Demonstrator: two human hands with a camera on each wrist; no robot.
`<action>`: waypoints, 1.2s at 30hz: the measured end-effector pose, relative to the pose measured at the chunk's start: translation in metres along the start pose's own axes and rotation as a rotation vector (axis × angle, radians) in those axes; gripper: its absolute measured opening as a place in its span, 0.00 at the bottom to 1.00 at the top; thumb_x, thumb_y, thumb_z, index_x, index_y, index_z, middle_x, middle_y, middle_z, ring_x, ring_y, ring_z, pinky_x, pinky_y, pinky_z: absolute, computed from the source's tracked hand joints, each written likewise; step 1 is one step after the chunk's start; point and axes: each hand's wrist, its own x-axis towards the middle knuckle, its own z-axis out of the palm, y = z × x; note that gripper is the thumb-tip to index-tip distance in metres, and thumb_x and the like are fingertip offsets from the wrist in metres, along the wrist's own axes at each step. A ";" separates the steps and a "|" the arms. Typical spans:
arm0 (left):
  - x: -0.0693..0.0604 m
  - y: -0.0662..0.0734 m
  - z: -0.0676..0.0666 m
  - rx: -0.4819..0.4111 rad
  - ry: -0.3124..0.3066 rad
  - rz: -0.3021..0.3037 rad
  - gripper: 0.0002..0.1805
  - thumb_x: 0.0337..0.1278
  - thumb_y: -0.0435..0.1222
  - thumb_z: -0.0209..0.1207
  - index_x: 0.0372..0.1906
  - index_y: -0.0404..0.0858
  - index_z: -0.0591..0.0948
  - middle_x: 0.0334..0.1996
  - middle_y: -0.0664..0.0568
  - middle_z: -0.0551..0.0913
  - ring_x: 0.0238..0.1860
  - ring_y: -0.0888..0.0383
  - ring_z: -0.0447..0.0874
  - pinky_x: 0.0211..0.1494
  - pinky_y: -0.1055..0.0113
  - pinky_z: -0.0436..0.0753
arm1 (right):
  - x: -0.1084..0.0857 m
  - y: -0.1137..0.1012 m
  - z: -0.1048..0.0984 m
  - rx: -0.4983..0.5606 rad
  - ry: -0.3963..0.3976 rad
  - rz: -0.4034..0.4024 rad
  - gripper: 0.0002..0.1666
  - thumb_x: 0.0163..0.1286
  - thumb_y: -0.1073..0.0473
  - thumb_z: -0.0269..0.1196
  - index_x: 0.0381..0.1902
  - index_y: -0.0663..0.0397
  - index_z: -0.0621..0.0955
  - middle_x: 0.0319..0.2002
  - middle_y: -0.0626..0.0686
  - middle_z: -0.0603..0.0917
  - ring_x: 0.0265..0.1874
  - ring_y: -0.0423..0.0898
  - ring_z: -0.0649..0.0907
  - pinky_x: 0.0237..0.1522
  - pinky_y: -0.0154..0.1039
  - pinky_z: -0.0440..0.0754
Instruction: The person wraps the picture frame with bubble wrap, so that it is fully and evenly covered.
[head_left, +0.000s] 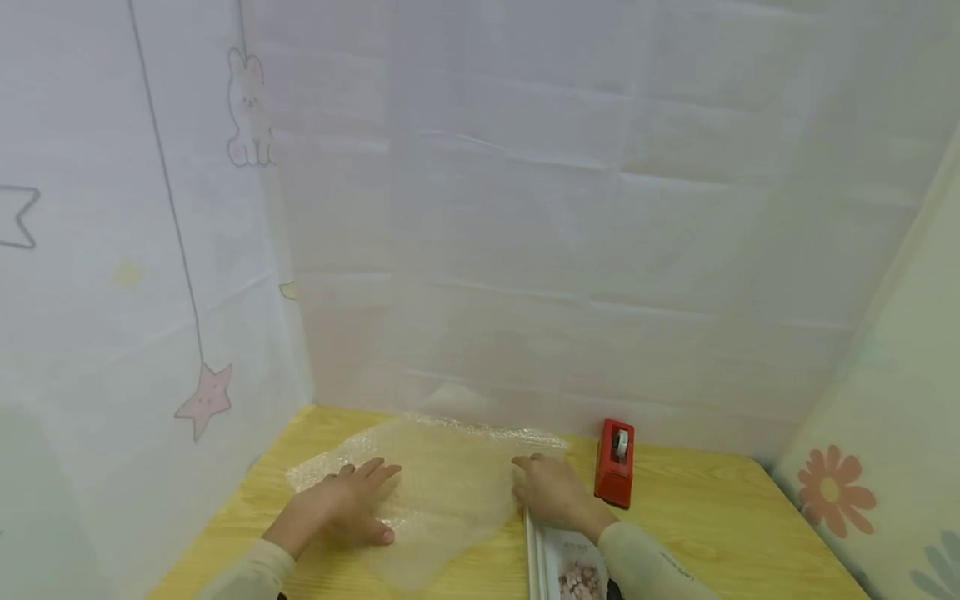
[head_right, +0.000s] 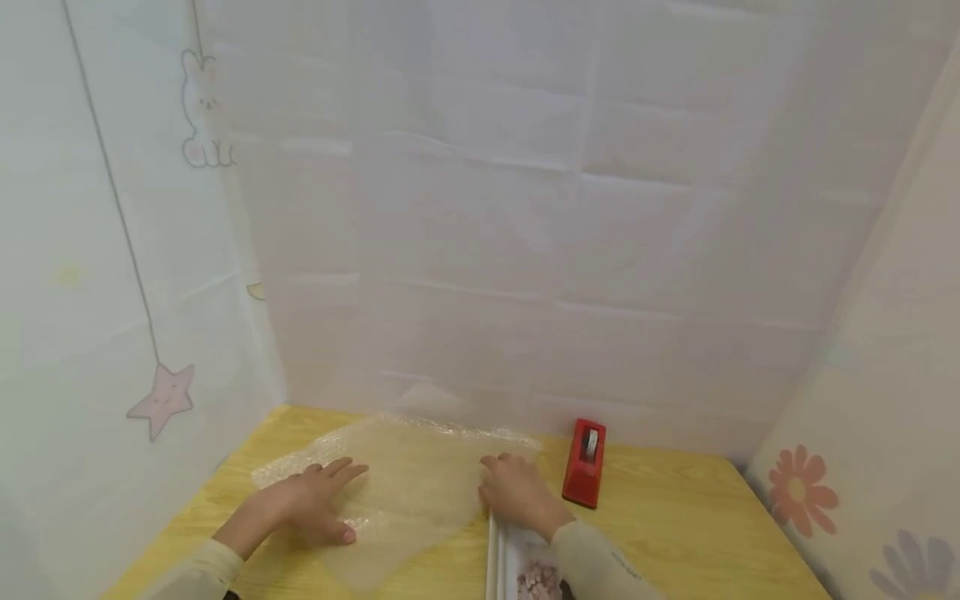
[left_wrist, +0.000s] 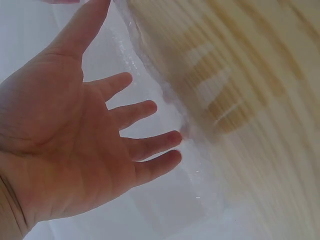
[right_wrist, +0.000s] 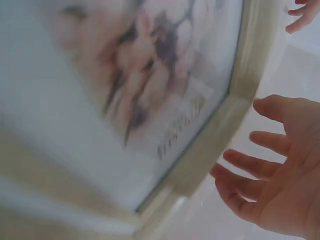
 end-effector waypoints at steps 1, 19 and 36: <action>0.002 -0.001 0.000 0.003 0.013 0.012 0.56 0.51 0.63 0.70 0.79 0.42 0.61 0.76 0.34 0.58 0.70 0.21 0.54 0.64 0.24 0.55 | -0.002 0.003 -0.002 0.033 0.016 0.012 0.26 0.70 0.52 0.67 0.64 0.56 0.80 0.56 0.59 0.82 0.53 0.59 0.83 0.47 0.57 0.83; 0.021 0.025 -0.001 -0.067 0.365 0.150 0.26 0.73 0.56 0.55 0.60 0.42 0.82 0.61 0.44 0.78 0.59 0.39 0.78 0.56 0.37 0.76 | -0.048 0.041 -0.036 0.245 0.422 0.094 0.14 0.67 0.63 0.69 0.51 0.56 0.86 0.37 0.46 0.85 0.25 0.34 0.78 0.25 0.33 0.78; 0.032 0.115 0.027 -0.562 0.163 0.269 0.20 0.72 0.39 0.59 0.61 0.32 0.78 0.41 0.51 0.83 0.37 0.60 0.82 0.35 0.66 0.82 | -0.093 0.040 -0.040 0.429 0.241 0.294 0.13 0.65 0.66 0.71 0.46 0.63 0.85 0.30 0.46 0.81 0.28 0.40 0.79 0.27 0.37 0.78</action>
